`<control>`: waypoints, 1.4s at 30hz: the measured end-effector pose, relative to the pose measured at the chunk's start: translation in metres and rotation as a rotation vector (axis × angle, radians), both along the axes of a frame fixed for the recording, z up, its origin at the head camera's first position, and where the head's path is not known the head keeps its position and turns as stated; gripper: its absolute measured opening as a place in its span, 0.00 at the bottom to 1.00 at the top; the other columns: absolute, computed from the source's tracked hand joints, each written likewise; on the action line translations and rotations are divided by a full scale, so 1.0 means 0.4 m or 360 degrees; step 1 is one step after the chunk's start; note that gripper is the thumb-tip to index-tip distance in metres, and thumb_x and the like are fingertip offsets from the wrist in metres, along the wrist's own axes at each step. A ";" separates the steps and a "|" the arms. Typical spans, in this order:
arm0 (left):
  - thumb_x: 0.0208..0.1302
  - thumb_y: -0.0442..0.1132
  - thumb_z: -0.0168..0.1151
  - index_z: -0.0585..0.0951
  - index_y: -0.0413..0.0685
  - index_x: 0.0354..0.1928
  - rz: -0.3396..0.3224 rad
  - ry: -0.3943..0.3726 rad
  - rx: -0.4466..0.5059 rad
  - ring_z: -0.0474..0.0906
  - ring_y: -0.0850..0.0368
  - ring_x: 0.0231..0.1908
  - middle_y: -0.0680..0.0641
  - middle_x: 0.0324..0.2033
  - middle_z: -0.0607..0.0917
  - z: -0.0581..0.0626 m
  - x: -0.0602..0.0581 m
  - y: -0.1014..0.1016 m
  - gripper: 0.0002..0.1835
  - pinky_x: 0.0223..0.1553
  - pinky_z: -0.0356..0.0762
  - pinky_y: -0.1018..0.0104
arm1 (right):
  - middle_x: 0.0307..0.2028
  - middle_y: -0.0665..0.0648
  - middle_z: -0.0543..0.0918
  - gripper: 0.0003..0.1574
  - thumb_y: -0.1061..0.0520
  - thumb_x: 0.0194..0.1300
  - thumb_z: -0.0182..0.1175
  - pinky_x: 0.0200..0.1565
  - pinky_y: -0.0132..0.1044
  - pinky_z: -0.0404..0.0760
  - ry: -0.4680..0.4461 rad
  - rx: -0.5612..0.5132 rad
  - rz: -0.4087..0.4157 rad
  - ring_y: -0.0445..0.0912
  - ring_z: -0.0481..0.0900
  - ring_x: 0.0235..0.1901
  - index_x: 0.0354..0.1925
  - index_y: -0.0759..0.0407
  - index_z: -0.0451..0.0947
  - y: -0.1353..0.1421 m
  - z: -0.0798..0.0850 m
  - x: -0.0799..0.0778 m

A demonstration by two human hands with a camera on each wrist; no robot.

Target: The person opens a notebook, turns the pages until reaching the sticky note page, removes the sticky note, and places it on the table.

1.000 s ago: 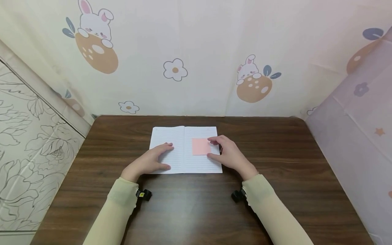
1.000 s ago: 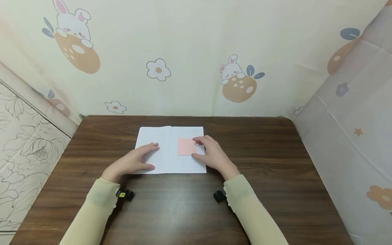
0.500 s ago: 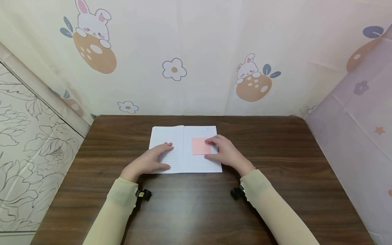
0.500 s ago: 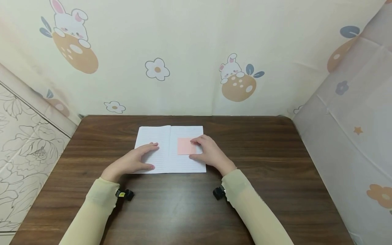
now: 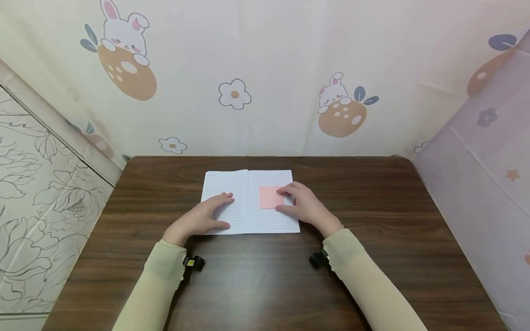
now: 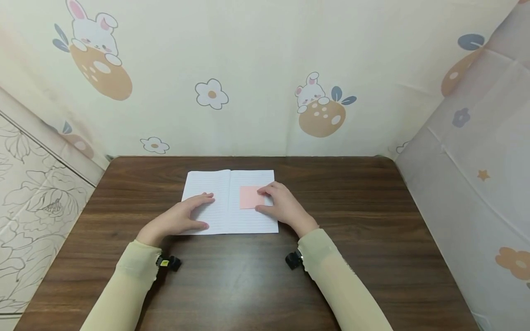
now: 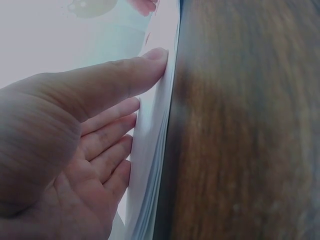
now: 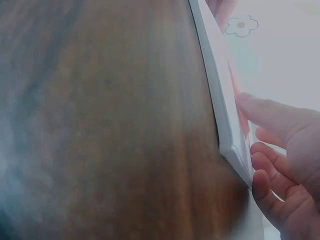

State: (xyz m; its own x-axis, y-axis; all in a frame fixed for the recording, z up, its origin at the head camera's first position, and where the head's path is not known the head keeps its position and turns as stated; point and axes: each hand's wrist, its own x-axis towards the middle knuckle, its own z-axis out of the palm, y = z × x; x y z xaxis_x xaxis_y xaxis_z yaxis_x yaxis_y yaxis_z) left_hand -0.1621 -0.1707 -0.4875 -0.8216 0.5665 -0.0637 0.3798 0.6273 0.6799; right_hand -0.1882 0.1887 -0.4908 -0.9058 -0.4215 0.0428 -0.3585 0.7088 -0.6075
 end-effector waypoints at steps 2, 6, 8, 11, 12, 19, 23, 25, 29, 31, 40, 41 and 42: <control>0.63 0.36 0.82 0.73 0.36 0.78 -0.0002 -0.0003 0.0006 0.56 0.35 0.83 0.37 0.81 0.69 0.001 0.001 0.000 0.43 0.81 0.54 0.38 | 0.58 0.58 0.84 0.28 0.47 0.70 0.77 0.65 0.54 0.79 0.0025 0.0016 0.0012 0.54 0.79 0.58 0.63 0.56 0.86 -0.001 0.002 0.001; 0.63 0.36 0.82 0.73 0.36 0.78 -0.0002 -0.0003 0.0010 0.56 0.35 0.83 0.37 0.81 0.69 0.000 0.000 -0.001 0.42 0.81 0.54 0.38 | 0.55 0.57 0.86 0.23 0.50 0.74 0.73 0.60 0.50 0.83 0.0119 0.0067 0.0078 0.51 0.81 0.52 0.62 0.56 0.87 -0.006 0.012 0.007; 0.64 0.37 0.82 0.73 0.37 0.78 -0.0005 0.0003 0.0010 0.56 0.35 0.83 0.37 0.81 0.69 -0.002 -0.001 -0.002 0.42 0.81 0.54 0.38 | 0.53 0.56 0.86 0.20 0.52 0.76 0.71 0.57 0.48 0.85 0.0172 0.0090 0.0111 0.50 0.82 0.49 0.61 0.57 0.87 -0.010 0.016 0.010; 0.64 0.37 0.82 0.73 0.37 0.78 -0.0004 0.0003 0.0007 0.56 0.36 0.83 0.38 0.81 0.68 -0.003 -0.002 -0.003 0.42 0.81 0.54 0.38 | 0.51 0.56 0.87 0.16 0.56 0.78 0.69 0.56 0.47 0.86 0.0229 0.0108 0.0130 0.48 0.83 0.47 0.60 0.58 0.88 -0.017 0.018 0.009; 0.64 0.37 0.81 0.73 0.37 0.78 -0.0005 0.0002 0.0007 0.56 0.36 0.83 0.38 0.81 0.68 -0.003 -0.002 -0.003 0.42 0.81 0.54 0.38 | 0.51 0.56 0.87 0.15 0.57 0.78 0.68 0.55 0.46 0.86 0.0249 0.0106 0.0132 0.48 0.83 0.46 0.59 0.58 0.89 -0.019 0.019 0.009; 0.64 0.38 0.81 0.73 0.37 0.78 0.0004 -0.0013 0.0006 0.55 0.36 0.83 0.38 0.81 0.68 -0.002 -0.001 -0.006 0.42 0.82 0.53 0.39 | 0.49 0.56 0.88 0.14 0.58 0.77 0.68 0.51 0.44 0.87 0.0234 0.0043 0.0060 0.47 0.84 0.44 0.57 0.57 0.90 -0.029 0.017 0.001; 0.64 0.37 0.82 0.73 0.38 0.78 0.0011 -0.0020 0.0002 0.55 0.37 0.83 0.39 0.82 0.68 -0.004 -0.002 -0.006 0.43 0.82 0.54 0.39 | 0.48 0.55 0.89 0.14 0.56 0.75 0.72 0.52 0.46 0.88 0.0169 -0.0031 -0.0013 0.48 0.84 0.45 0.55 0.56 0.90 -0.030 0.015 0.001; 0.64 0.38 0.82 0.73 0.39 0.78 0.0014 -0.0028 0.0001 0.55 0.37 0.84 0.40 0.82 0.67 -0.006 -0.003 -0.006 0.43 0.82 0.53 0.40 | 0.48 0.54 0.89 0.13 0.55 0.74 0.73 0.52 0.47 0.88 0.0139 -0.0069 -0.0052 0.47 0.84 0.45 0.54 0.55 0.91 -0.030 0.013 0.002; 0.64 0.39 0.82 0.73 0.39 0.78 0.0012 -0.0021 -0.0010 0.56 0.37 0.83 0.39 0.82 0.67 -0.006 -0.002 -0.003 0.42 0.82 0.54 0.39 | 0.47 0.53 0.89 0.10 0.53 0.75 0.73 0.51 0.46 0.87 0.0105 -0.0136 -0.0121 0.47 0.84 0.44 0.50 0.54 0.91 -0.030 0.006 0.001; 0.64 0.39 0.82 0.73 0.39 0.78 0.0018 -0.0031 -0.0011 0.55 0.37 0.84 0.40 0.82 0.67 -0.005 -0.001 -0.002 0.43 0.82 0.53 0.40 | 0.46 0.53 0.89 0.08 0.53 0.75 0.72 0.50 0.46 0.87 0.0094 -0.0186 -0.0163 0.48 0.83 0.43 0.48 0.54 0.90 -0.030 0.003 0.001; 0.64 0.38 0.82 0.73 0.39 0.78 0.0014 -0.0025 -0.0010 0.55 0.37 0.84 0.39 0.82 0.67 0.001 0.001 -0.001 0.43 0.82 0.53 0.40 | 0.42 0.55 0.88 0.08 0.53 0.76 0.71 0.47 0.44 0.81 0.0022 -0.0458 -0.0385 0.51 0.81 0.42 0.47 0.56 0.87 -0.024 -0.018 -0.004; 0.64 0.38 0.82 0.73 0.39 0.78 0.0016 -0.0031 -0.0004 0.55 0.37 0.84 0.39 0.82 0.67 0.002 0.001 -0.001 0.43 0.82 0.53 0.40 | 0.41 0.55 0.88 0.08 0.53 0.76 0.71 0.46 0.43 0.80 0.0010 -0.0485 -0.0416 0.51 0.80 0.41 0.47 0.56 0.87 -0.022 -0.021 -0.005; 0.64 0.38 0.82 0.73 0.39 0.78 0.0018 -0.0036 0.0001 0.55 0.37 0.84 0.40 0.82 0.67 0.002 0.001 -0.002 0.43 0.82 0.53 0.40 | 0.41 0.55 0.88 0.09 0.52 0.77 0.71 0.45 0.41 0.80 -0.0006 -0.0513 -0.0445 0.51 0.80 0.41 0.48 0.56 0.87 -0.021 -0.022 -0.006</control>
State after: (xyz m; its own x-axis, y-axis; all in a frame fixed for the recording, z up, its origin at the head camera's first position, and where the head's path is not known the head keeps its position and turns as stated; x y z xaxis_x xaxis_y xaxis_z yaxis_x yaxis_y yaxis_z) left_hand -0.1615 -0.1713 -0.4866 -0.8264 0.5571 -0.0820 0.3572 0.6312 0.6884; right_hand -0.1905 0.1805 -0.4995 -0.9837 -0.1251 0.1289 -0.1770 0.5521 -0.8148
